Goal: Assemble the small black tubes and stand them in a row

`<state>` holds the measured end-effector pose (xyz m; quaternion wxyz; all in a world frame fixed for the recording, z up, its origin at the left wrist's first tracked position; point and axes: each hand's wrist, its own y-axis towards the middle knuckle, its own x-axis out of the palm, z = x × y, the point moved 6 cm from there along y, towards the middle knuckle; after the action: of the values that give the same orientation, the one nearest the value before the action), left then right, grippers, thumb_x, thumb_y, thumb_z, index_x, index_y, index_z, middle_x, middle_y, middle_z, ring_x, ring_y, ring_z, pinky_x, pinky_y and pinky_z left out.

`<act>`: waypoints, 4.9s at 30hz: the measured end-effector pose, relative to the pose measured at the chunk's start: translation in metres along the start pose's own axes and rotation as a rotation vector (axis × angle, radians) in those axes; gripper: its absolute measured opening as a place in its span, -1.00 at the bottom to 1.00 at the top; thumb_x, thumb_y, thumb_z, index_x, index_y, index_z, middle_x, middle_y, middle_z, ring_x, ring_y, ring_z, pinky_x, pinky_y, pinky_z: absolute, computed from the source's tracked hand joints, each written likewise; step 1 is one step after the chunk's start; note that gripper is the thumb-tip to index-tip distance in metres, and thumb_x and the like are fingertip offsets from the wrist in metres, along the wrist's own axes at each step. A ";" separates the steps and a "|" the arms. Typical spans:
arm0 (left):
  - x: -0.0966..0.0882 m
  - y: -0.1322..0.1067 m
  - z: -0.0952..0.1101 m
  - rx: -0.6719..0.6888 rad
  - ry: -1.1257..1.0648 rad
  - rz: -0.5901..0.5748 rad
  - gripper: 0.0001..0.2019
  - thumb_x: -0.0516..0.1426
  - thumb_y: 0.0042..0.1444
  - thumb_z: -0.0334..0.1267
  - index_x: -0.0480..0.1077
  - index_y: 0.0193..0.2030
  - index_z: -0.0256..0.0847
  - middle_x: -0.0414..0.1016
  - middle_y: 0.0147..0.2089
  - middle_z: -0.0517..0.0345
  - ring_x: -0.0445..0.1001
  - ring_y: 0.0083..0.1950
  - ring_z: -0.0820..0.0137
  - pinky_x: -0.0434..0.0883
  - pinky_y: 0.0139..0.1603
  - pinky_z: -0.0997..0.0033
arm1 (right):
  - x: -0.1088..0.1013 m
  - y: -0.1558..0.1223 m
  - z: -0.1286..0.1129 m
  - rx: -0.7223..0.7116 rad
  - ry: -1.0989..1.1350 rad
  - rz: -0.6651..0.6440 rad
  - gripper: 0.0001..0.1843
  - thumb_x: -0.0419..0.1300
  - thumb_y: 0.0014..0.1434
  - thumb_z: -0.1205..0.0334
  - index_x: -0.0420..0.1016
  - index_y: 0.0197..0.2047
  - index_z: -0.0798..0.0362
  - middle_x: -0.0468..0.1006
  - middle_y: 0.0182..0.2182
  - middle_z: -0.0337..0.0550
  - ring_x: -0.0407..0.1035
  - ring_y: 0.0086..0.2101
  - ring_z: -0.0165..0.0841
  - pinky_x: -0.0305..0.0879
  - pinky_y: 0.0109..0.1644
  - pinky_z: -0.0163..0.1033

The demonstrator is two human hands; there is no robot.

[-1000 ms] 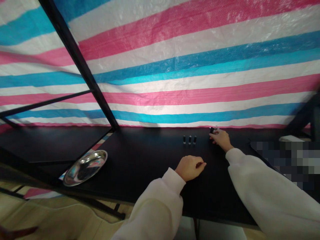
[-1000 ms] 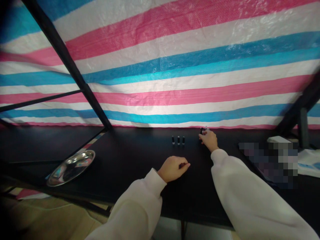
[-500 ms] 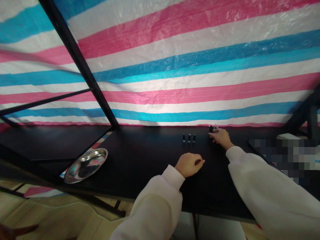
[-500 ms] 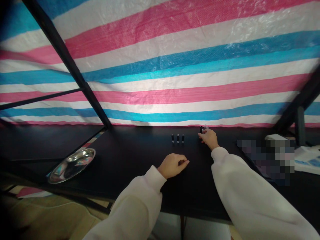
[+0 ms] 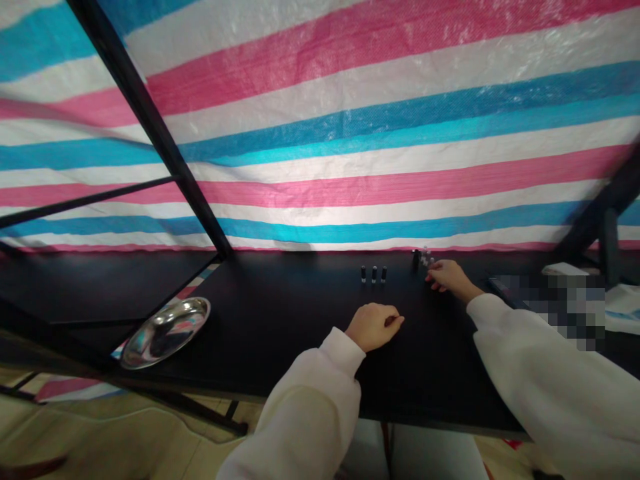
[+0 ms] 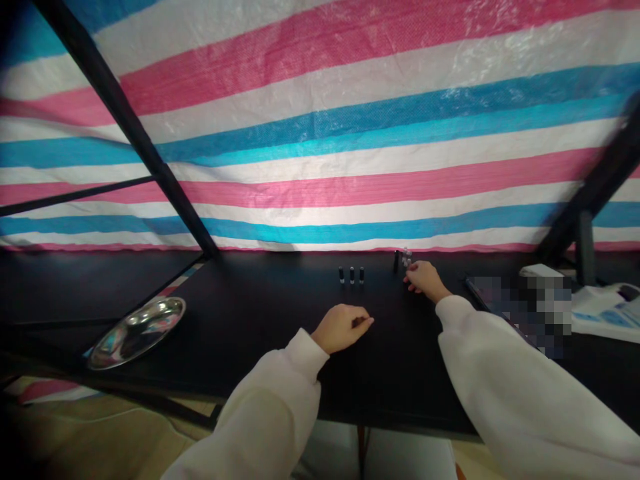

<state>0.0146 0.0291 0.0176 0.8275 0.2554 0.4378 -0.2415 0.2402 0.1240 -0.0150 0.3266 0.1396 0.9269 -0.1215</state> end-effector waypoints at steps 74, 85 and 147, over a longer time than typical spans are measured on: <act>-0.029 -0.002 -0.026 -0.259 -0.301 0.503 -0.57 0.06 0.07 -0.10 0.19 0.06 -0.21 0.44 -0.45 0.23 0.36 -0.48 0.49 0.28 -0.39 0.51 | 0.046 -0.097 -0.101 -0.653 -0.308 0.018 -0.89 0.15 -0.06 0.22 0.39 -0.42 0.07 0.47 -0.52 -0.20 0.30 -0.51 -0.43 0.06 -0.45 -0.37; -0.021 0.007 -0.033 -0.206 -0.582 0.465 -0.78 0.08 0.03 -0.18 0.37 -0.28 -0.29 0.41 -0.47 0.18 0.28 -0.61 0.60 0.21 -0.61 0.60 | 0.050 -0.110 -0.073 -0.757 0.055 -0.067 -0.79 0.13 0.00 0.10 0.38 -0.37 0.08 0.39 -0.55 -0.25 0.23 -0.53 -0.46 0.15 -0.43 -0.35; 0.007 0.015 -0.035 -0.163 -0.610 0.087 -0.63 0.14 -0.10 0.02 0.30 -0.52 -0.33 0.24 -0.62 0.30 0.18 -0.73 0.62 0.11 -0.69 0.57 | 0.061 -0.100 -0.058 -0.466 0.599 -0.386 -0.73 0.23 -0.12 0.10 0.37 -0.38 0.11 0.31 -0.72 -0.38 0.15 -0.70 -0.54 0.06 -0.64 -0.39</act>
<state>0.0065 0.0614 -0.0020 0.9480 0.1226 0.1762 -0.2351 0.1278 0.0604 0.0033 0.0371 -0.0849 0.9926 0.0780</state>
